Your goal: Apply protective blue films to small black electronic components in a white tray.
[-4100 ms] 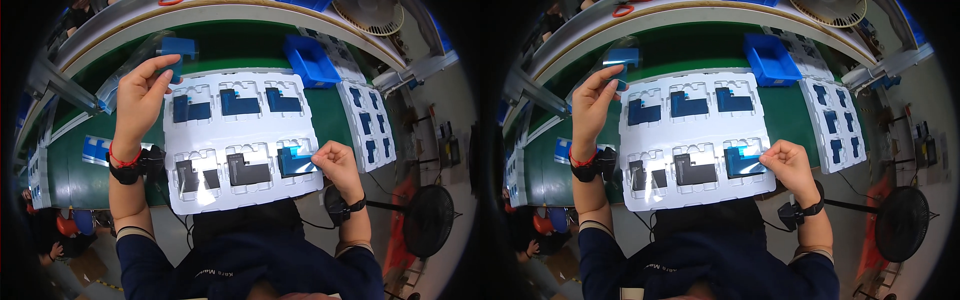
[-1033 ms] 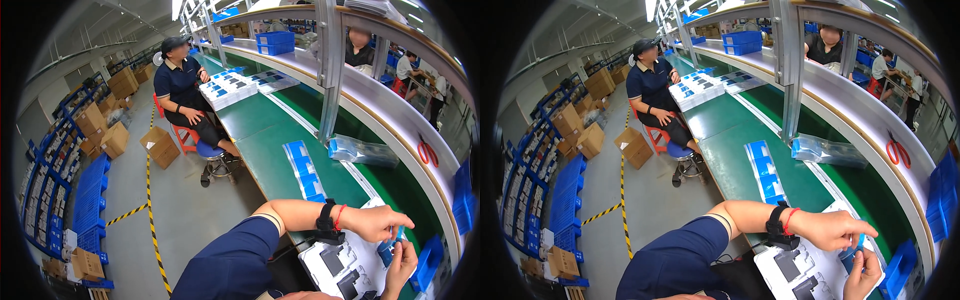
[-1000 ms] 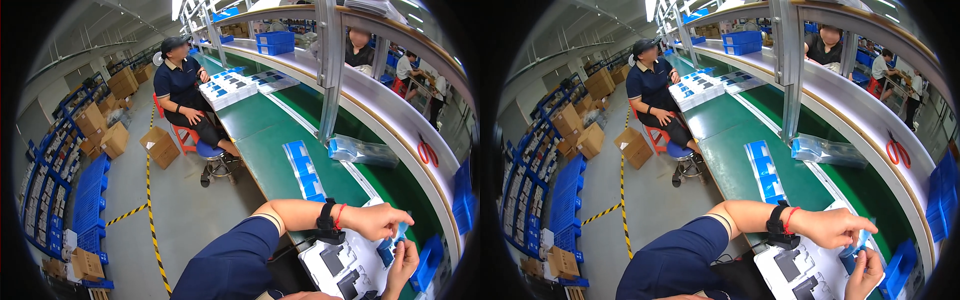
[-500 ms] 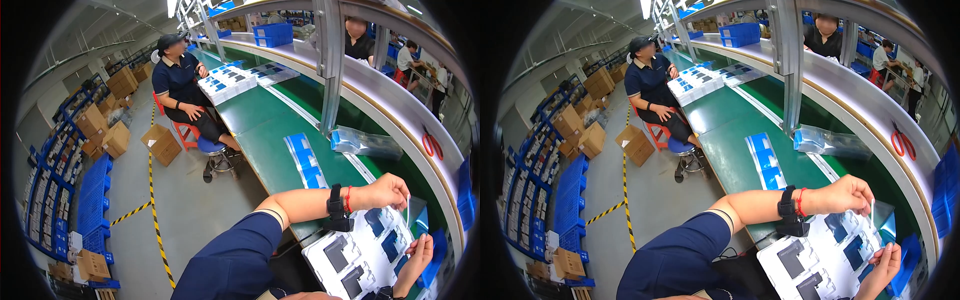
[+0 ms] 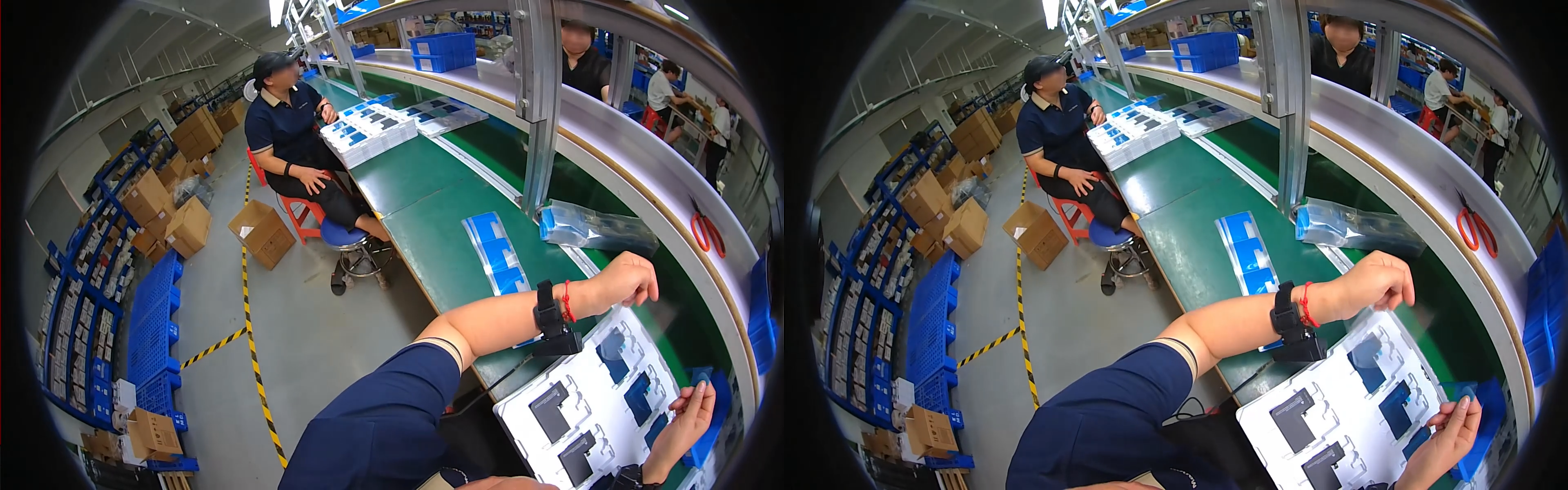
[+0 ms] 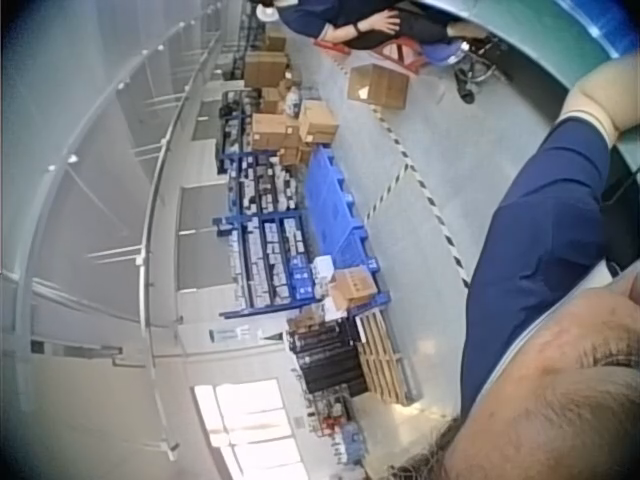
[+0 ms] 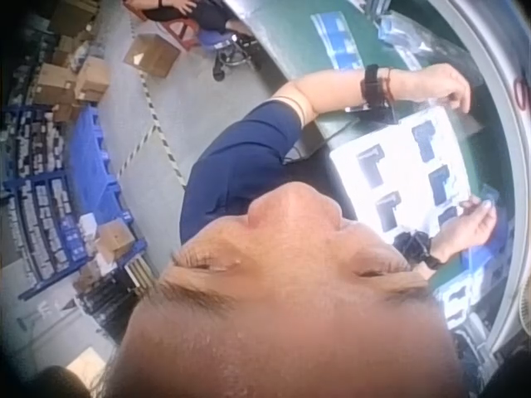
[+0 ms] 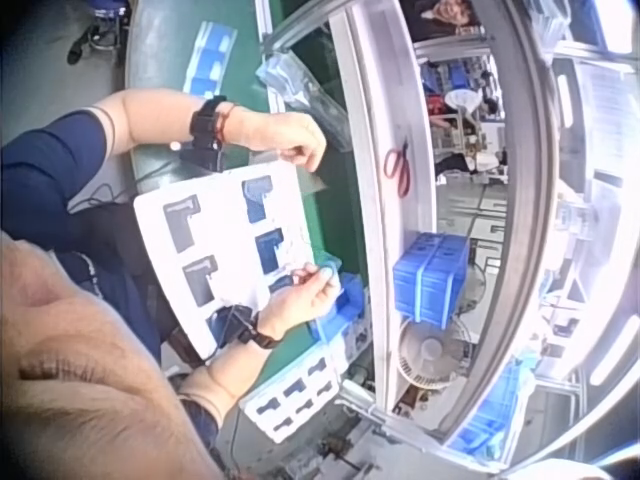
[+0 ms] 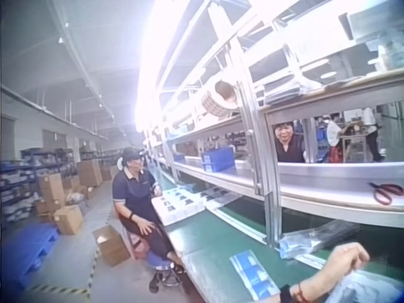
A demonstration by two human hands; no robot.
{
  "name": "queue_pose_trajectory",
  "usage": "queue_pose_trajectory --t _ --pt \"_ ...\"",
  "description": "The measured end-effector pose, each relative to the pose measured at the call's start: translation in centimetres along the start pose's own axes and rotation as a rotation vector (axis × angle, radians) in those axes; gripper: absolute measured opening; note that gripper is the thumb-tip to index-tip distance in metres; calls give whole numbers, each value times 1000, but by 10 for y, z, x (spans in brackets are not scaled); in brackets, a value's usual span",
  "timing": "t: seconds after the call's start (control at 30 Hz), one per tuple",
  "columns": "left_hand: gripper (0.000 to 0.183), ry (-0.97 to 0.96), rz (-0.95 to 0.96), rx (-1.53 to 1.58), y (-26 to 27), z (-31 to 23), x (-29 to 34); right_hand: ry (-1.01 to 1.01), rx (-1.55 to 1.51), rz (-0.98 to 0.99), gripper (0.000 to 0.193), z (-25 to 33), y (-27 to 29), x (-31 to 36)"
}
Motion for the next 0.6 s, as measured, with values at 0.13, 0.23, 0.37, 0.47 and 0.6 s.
queue_pose_trajectory --t 0.13,0.23,0.37,0.47,0.6 --pt "27 179 277 -144 -40 -12 23 60 140 -20 22 11 -5 8" --pt "39 184 330 -261 -50 -9 32 261 280 122 21 30 -23 20" --pt "28 183 325 -315 -49 -11 39 594 486 345 21 52 -50 35" --pt "18 112 325 -252 -45 -2 33 705 529 453 23 61 -61 40" --pt "11 13 317 -282 -51 -6 31 107 98 284 44 38 -48 32"
Point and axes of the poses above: each hand's wrist, its own x-axis away from the middle knuckle, its own y-axis out of the back of the hand, z = x × y, the point moved 5 cm from there along -x, towards the middle knuckle, and after that the axes turned 8 degrees about y, right-handed, at the moved point
